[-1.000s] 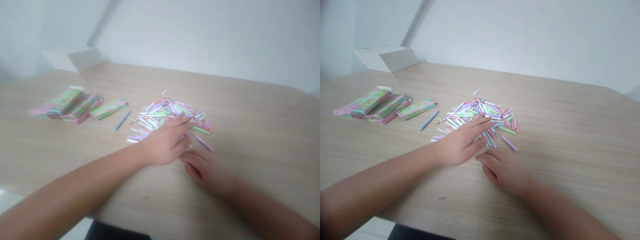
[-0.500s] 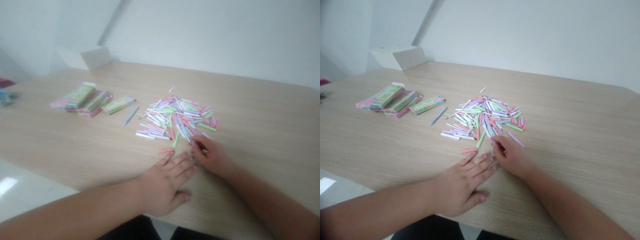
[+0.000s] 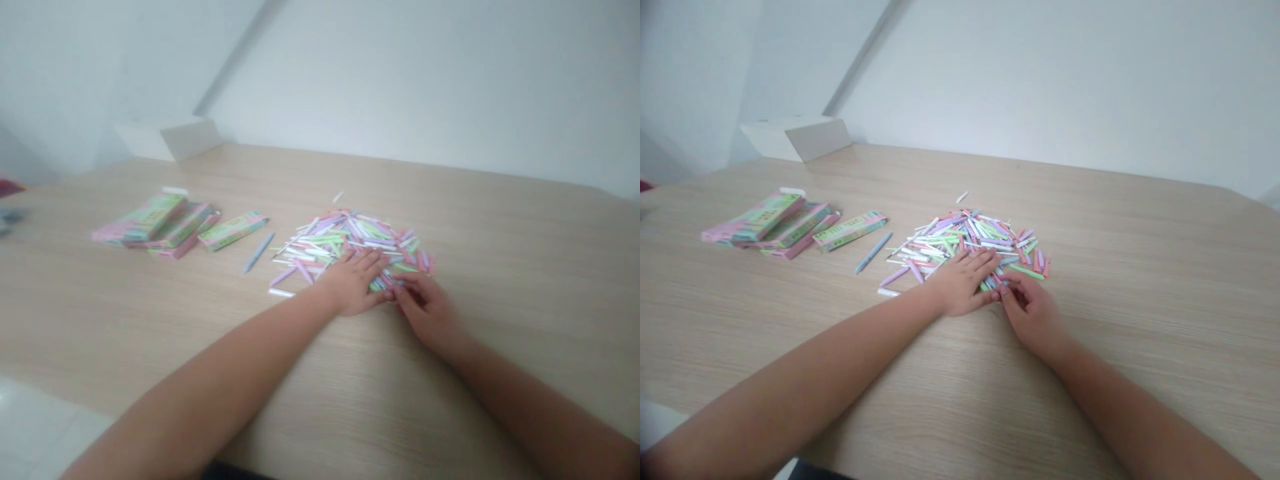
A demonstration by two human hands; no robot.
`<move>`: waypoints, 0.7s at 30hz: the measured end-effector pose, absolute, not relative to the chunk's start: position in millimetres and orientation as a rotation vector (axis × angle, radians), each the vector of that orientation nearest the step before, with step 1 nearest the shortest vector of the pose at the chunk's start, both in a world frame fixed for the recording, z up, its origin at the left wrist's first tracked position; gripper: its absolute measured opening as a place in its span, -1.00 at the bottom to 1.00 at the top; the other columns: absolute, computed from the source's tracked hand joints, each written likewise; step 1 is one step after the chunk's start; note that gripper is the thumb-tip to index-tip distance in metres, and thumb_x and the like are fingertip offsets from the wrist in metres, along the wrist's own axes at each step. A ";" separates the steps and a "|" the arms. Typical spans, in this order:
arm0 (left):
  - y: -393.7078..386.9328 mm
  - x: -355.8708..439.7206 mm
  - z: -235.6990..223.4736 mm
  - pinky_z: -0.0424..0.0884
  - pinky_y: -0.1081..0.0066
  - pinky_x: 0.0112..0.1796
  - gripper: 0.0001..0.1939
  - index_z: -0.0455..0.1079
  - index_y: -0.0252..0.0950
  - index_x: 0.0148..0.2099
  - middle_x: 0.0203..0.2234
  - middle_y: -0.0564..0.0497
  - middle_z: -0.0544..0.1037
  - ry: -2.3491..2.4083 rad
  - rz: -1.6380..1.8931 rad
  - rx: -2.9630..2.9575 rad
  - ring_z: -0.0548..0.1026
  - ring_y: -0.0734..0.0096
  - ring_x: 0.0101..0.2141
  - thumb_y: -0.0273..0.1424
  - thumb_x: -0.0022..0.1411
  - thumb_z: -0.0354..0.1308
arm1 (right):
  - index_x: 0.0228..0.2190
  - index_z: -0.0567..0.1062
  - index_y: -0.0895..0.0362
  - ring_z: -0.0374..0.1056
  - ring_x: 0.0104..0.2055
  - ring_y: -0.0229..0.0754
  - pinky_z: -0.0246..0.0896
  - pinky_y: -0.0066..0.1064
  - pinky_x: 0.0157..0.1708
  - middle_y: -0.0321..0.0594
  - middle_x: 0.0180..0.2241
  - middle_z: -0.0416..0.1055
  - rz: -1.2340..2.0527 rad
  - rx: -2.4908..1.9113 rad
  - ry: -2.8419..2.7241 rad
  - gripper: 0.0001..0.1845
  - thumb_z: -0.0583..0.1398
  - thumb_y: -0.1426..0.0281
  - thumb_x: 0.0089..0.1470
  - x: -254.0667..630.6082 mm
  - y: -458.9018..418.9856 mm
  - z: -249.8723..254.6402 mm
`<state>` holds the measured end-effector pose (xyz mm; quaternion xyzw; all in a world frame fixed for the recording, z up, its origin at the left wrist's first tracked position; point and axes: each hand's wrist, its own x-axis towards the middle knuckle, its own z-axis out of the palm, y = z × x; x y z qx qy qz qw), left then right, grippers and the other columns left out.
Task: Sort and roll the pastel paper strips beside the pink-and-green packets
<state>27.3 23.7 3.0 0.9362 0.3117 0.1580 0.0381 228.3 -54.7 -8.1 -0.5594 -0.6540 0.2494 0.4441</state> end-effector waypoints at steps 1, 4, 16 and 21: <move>28.7 29.2 2.7 -0.15 -0.07 0.40 -0.17 -0.04 -0.24 0.53 0.47 -0.14 0.06 0.963 0.491 2.877 0.03 0.01 0.44 0.16 0.45 -0.29 | -0.04 0.49 0.02 0.59 -0.26 -0.05 0.56 -0.22 -0.30 -0.17 -0.25 0.62 0.630 -1.389 -1.585 -0.72 0.23 0.17 0.27 229.9 -53.2 -9.4; 35.3 30.7 1.8 -0.08 -0.04 0.38 -0.25 0.09 -0.17 0.49 0.42 -0.12 0.20 0.986 0.522 2.897 0.11 0.06 0.41 0.13 0.47 -0.29 | -0.06 0.47 0.01 0.60 -0.26 -0.04 0.57 -0.23 -0.37 -0.16 -0.25 0.63 0.686 -1.388 -1.487 -0.69 0.24 0.12 0.26 232.0 -49.7 -11.3; 31.8 28.8 4.8 0.14 -0.05 0.28 -0.52 0.44 -0.19 0.17 0.14 -0.12 0.50 0.892 0.639 2.965 0.35 0.02 0.22 -0.02 0.41 0.02 | -0.10 0.50 0.03 0.58 -0.34 -0.07 0.58 -0.20 -0.31 -0.16 -0.30 0.62 0.574 -1.398 -1.442 -0.64 0.26 0.05 0.22 239.3 -54.0 9.0; 35.5 32.3 1.5 0.25 0.01 0.22 -0.55 0.48 -0.21 0.07 0.06 -0.12 0.53 0.821 0.653 2.969 0.39 0.04 0.17 -0.02 0.37 0.08 | -0.12 0.49 0.00 0.59 -0.19 0.04 0.52 -0.05 -0.12 -0.11 -0.24 0.64 0.341 -1.532 -1.325 -0.68 0.25 0.11 0.17 288.2 -24.4 24.5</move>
